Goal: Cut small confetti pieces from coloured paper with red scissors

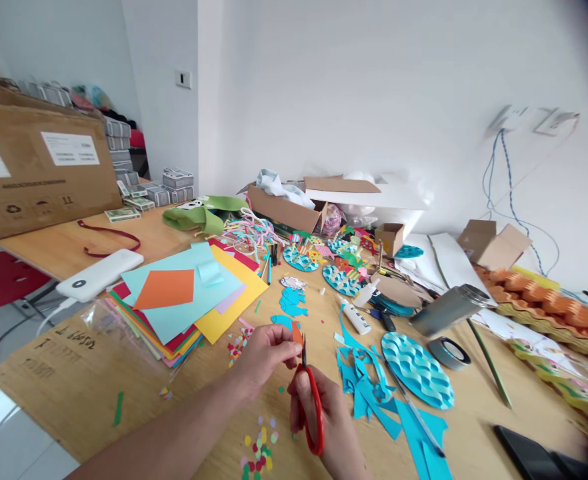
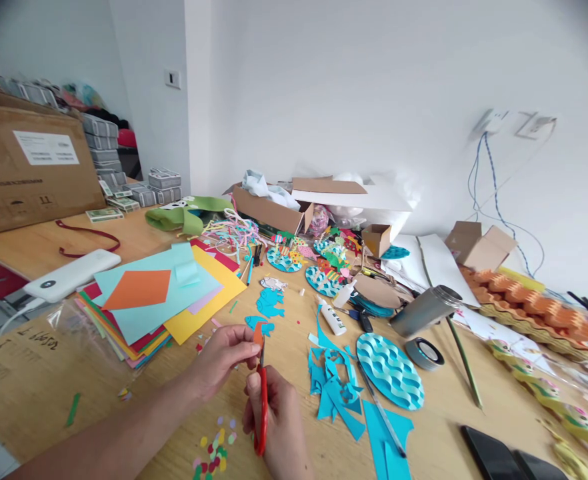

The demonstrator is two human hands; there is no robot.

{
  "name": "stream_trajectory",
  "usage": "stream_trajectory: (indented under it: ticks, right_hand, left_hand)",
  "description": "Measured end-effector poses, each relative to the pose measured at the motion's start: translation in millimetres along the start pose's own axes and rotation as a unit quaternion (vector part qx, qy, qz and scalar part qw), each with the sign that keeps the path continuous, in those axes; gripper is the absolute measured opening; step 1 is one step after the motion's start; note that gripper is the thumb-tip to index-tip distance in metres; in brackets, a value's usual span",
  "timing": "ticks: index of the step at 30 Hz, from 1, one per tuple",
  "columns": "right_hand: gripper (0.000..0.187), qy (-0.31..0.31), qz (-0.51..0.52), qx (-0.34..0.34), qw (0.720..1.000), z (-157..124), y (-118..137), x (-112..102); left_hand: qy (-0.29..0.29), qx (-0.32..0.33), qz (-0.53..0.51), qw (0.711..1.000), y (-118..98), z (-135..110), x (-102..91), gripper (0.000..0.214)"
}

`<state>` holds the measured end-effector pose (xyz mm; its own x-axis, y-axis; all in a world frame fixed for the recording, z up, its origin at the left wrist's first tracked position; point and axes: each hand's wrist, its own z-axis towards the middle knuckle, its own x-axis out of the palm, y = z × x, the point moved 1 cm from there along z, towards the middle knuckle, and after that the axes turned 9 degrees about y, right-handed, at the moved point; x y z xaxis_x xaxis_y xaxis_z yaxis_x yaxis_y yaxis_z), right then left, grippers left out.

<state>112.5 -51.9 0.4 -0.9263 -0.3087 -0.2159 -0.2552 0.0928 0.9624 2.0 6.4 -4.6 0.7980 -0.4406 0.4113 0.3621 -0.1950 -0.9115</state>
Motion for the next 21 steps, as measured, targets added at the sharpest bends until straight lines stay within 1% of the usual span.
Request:
stream_trajectory:
  ticks: [5, 12, 21]
  right_hand:
    - [0.044, 0.01, 0.016, 0.002, 1.0, 0.8, -2.1, 0.3]
    - [0.044, 0.01, -0.005, -0.004, 1.0, -0.4, 0.8, -1.8]
    - [0.047, 0.006, 0.005, 0.001, 1.0, -1.2, 1.1, -0.5]
  left_hand:
    - [-0.012, 0.006, 0.012, 1.0, -0.1, 0.6, -0.6, 0.011]
    - [-0.011, -0.003, 0.011, 1.0, -1.7, 0.5, -0.6, 0.01]
    - [0.002, -0.018, -0.035, 0.999, 2.2, 1.2, -2.1, 0.009]
